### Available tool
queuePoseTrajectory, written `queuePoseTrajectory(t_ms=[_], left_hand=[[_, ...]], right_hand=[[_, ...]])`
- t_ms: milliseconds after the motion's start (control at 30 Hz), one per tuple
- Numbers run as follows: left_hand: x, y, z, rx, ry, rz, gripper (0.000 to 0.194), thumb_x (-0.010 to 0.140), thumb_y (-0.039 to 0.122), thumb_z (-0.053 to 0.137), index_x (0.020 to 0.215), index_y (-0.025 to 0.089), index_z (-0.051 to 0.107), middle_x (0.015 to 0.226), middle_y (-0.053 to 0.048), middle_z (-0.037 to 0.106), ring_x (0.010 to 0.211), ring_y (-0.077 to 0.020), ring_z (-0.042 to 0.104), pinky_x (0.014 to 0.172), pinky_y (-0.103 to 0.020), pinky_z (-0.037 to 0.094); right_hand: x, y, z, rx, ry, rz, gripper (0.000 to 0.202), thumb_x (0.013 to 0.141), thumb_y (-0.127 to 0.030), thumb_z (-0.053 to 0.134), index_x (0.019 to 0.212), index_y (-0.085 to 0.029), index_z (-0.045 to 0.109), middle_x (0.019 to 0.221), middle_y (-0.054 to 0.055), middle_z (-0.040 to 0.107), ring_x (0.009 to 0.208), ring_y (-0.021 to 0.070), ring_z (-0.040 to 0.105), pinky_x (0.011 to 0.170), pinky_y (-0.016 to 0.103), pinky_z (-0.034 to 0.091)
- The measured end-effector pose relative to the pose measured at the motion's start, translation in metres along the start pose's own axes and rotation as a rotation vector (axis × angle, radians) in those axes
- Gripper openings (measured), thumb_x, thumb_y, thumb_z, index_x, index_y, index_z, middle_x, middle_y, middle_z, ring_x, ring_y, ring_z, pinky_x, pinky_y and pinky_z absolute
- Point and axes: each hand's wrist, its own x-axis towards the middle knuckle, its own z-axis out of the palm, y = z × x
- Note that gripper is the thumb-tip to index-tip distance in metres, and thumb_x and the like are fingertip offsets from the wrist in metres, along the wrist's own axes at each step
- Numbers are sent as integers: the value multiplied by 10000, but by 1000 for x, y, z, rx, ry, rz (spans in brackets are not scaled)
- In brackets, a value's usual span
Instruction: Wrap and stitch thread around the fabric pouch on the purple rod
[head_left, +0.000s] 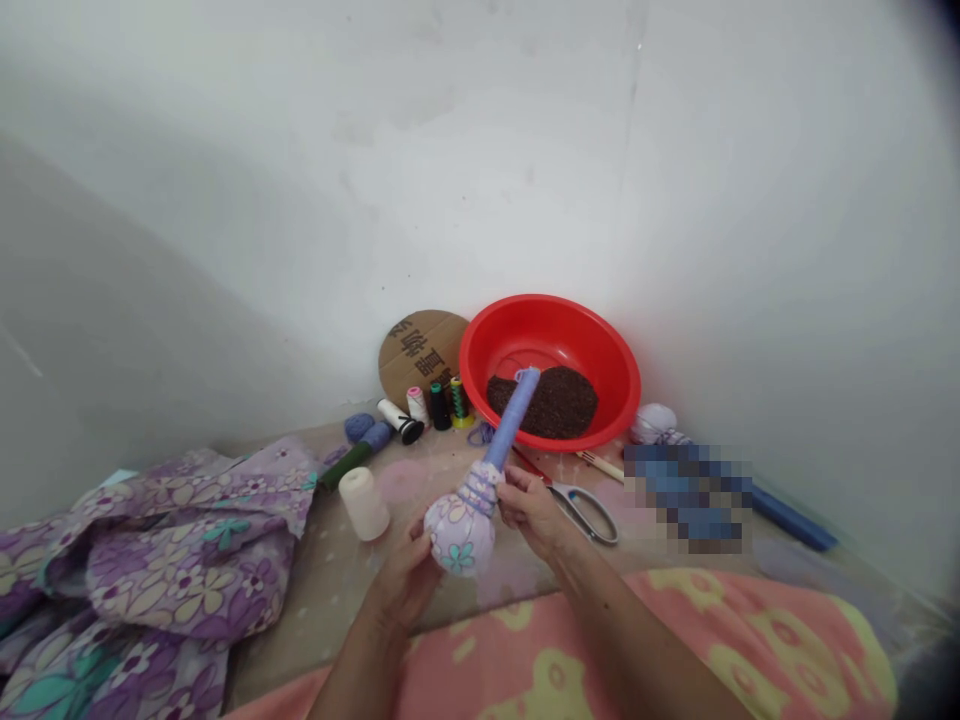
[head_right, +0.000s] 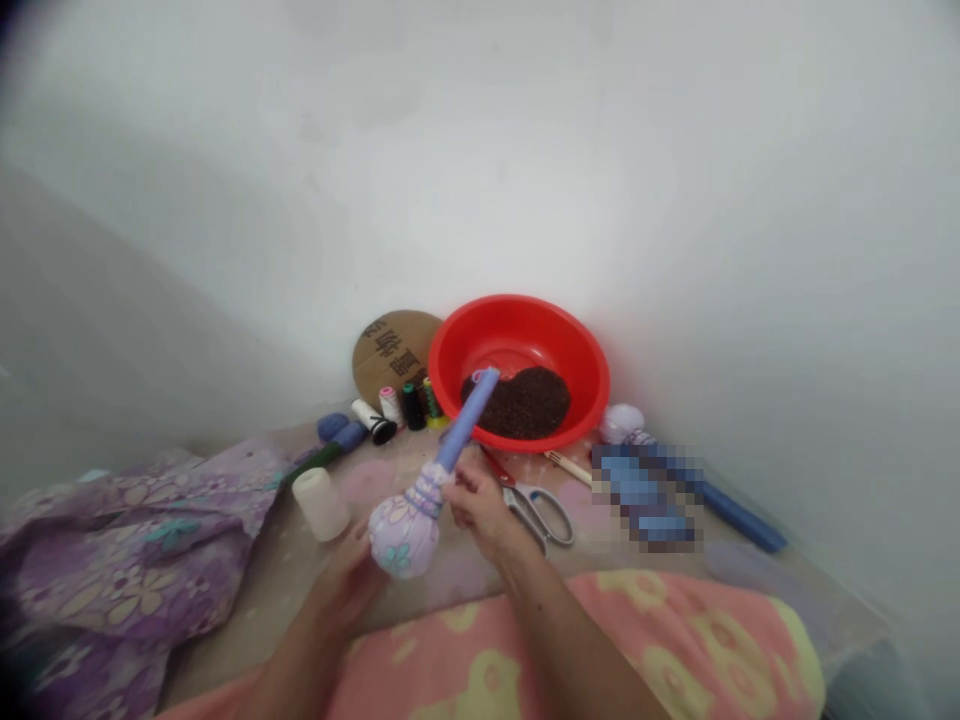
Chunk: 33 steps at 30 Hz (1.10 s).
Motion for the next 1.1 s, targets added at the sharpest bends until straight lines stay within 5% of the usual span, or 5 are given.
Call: queuePoseTrajectory(t_ms=[200,467,767,933,1100], left_hand=[[2,-3,3,-6,-29,-35,445,747,353,561,1148,164,517,1148,-113,528,1060,-258,486,870,-378,388],[2,-3,0,148,68,20,811,550,304,745,1258,231,357,1079,-78,535,892,-217,551,711,-284,435],[5,-1,-2,367,157,9,474,560,274,720,995,169,563,896,-57,613,757,-186,565,648,-275,440],[6,-1,-4,547,172,111,492,540,259,724,997,166,567,897,-59,615,777,-204,565,674,-303,448],[5,2,-2,925,194,391,439,541,249,712,962,189,602,1030,-78,562,935,-257,527,798,-375,431]], right_hand=[[1,4,2,-23,60,-39,309,595,-306,683,816,-142,541,462,-108,330,351,9,183,360,179,119],[2,15,3,-149,90,-57,302,628,-305,658,856,-142,545,464,-104,318,363,19,191,360,186,114],[0,13,8,-217,155,-11,354,576,-365,694,807,-138,554,469,-99,324,361,17,198,353,185,108],[0,16,5,-214,87,-17,382,620,-373,672,905,-141,570,470,-96,326,362,21,191,351,187,119],[0,17,4,-222,79,-9,430,633,-363,665,987,-139,573,471,-92,326,369,24,187,358,189,116]])
